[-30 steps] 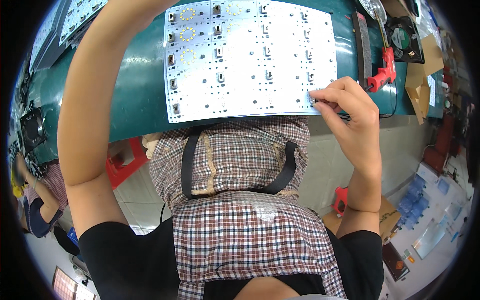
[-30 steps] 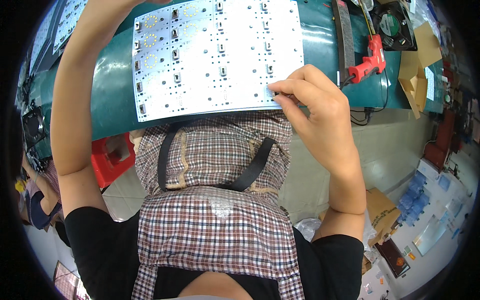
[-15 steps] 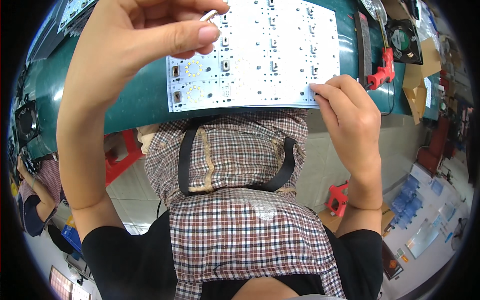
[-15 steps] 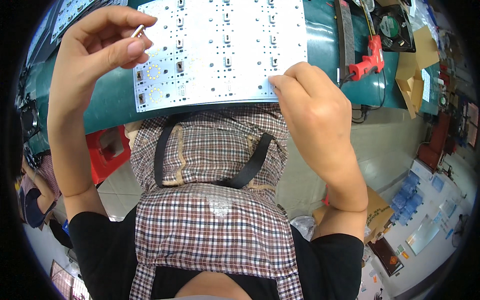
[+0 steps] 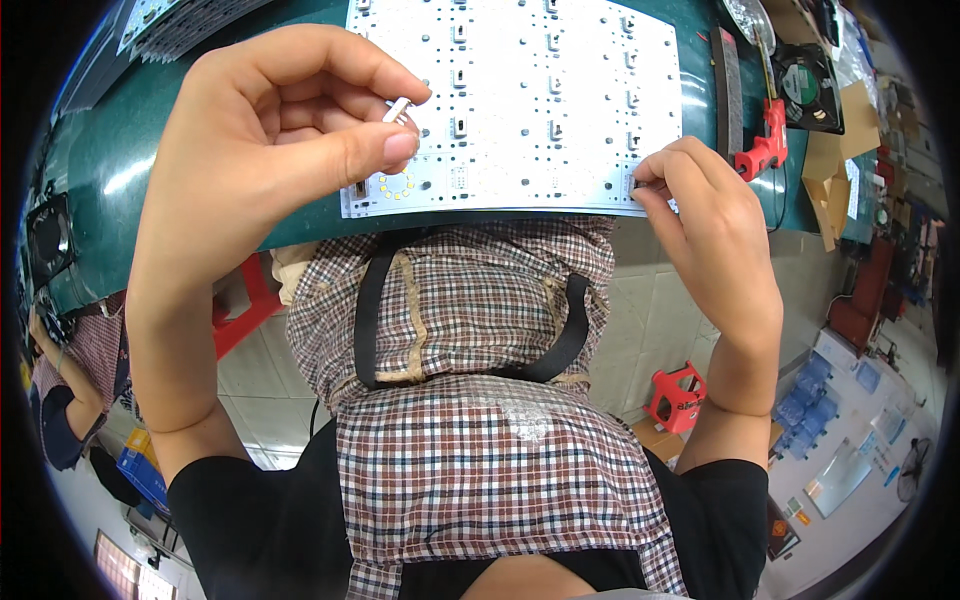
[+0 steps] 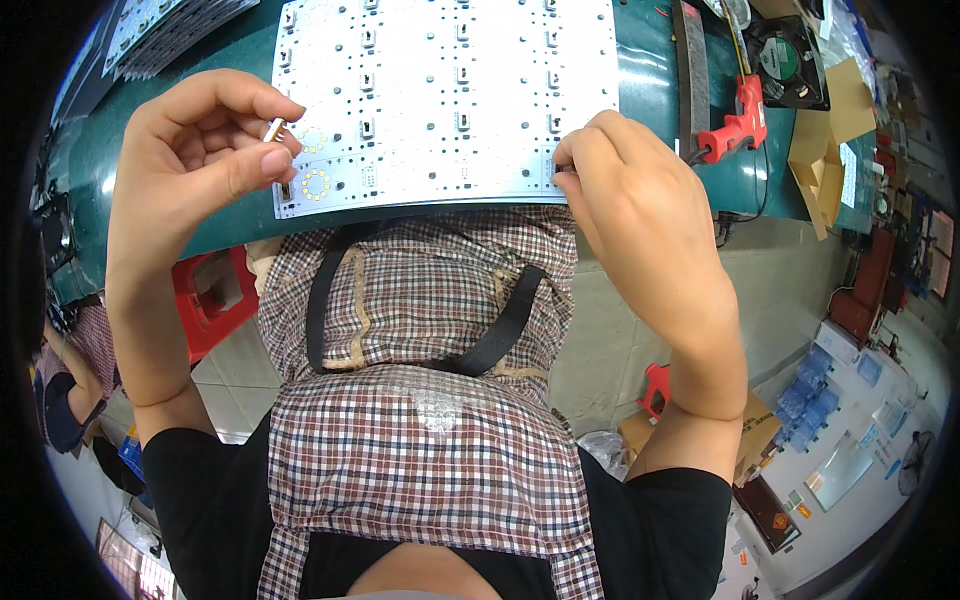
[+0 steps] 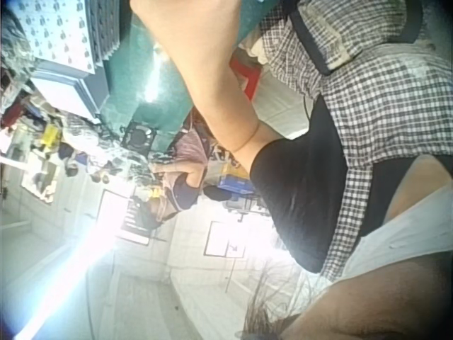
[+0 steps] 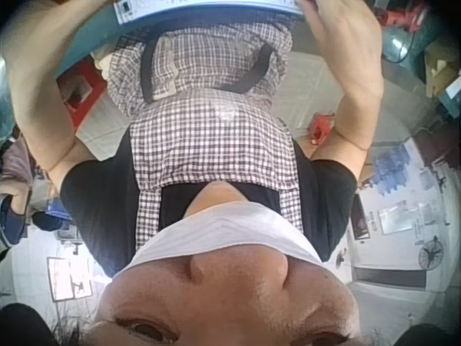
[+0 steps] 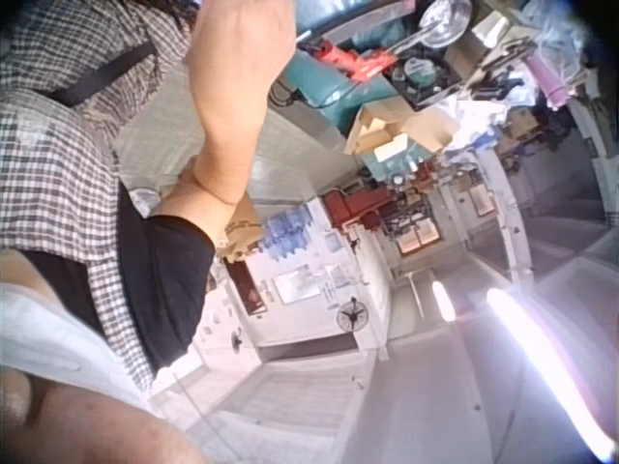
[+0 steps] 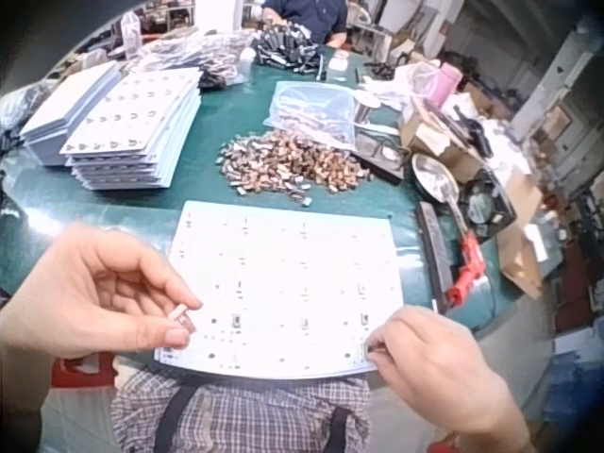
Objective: Manually assembling electronic components onto LED PCB panels at a production workbench.
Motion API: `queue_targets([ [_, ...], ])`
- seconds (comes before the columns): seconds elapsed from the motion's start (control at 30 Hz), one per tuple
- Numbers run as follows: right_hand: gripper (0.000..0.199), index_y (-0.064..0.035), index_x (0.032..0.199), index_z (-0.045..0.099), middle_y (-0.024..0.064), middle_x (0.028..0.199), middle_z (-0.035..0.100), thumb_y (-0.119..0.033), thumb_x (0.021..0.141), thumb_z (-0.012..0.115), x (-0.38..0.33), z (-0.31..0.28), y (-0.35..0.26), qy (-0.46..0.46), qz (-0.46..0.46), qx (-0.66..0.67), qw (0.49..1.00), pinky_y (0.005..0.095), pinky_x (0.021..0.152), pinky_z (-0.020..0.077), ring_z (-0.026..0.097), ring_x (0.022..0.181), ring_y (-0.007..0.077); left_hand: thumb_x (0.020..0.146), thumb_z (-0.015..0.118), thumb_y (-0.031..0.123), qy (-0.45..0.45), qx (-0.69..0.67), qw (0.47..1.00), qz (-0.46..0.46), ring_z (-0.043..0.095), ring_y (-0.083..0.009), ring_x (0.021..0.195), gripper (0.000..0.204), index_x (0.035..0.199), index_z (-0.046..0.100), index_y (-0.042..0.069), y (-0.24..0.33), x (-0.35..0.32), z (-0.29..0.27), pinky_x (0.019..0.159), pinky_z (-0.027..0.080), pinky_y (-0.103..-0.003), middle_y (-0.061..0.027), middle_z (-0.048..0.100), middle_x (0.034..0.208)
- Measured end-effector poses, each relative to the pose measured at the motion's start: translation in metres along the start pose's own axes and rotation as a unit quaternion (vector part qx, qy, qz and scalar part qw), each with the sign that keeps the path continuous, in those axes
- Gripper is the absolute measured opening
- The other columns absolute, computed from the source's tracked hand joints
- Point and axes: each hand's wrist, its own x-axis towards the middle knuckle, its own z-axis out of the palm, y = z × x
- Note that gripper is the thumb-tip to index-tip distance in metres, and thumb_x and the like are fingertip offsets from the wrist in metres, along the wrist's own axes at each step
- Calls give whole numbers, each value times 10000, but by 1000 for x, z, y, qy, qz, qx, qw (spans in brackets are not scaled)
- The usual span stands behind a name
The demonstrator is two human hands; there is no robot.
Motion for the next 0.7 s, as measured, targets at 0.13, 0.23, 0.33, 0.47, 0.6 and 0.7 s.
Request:
queue_targets([
  [0.13,157,-14,936,601,119,897,602,-30,841,725,5,-4,4,-41,2,6,999,412,708,507,624,841,333,873,808,34,-11,32,999,-1,725,-88,838,286,1131,701,-31,-2,-1,3,755,577,-180,-92,746,945],
  [0.23,190,30,957,621,134,903,631,80,812,732,7,-6,4,-49,-8,-6,999,367,677,522,656,752,278,865,808,12,-16,45,999,-7,714,-72,823,274,1116,705,-29,-5,-1,5,737,559,-164,-82,744,939],
  [0.33,164,33,932,659,128,856,645,59,802,755,6,-6,5,-35,8,36,999,360,657,517,655,722,275,856,805,-10,-11,60,998,-2,703,-57,817,260,1096,708,-27,-4,-4,9,728,550,-157,-74,742,937],
  [0.47,133,24,888,703,117,809,663,45,781,779,4,-7,2,4,8,22,1000,343,628,508,658,697,266,849,789,-46,7,63,998,-4,696,-45,826,237,1070,707,-29,-3,-4,19,724,543,-148,-65,739,942],
  [0.6,154,15,899,717,118,819,672,55,765,783,4,-8,-5,6,-2,-26,1000,338,615,501,659,697,270,843,780,-65,13,23,999,-29,704,-62,839,244,1074,704,-42,-2,0,27,747,562,-157,-69,739,945],
  [0.7,145,17,906,717,110,820,682,41,781,788,6,-11,-5,-5,8,-15,1000,326,619,510,672,699,238,848,775,-67,13,25,999,-22,715,-75,859,254,1091,704,-52,-4,1,29,770,584,-175,-78,740,948],
])
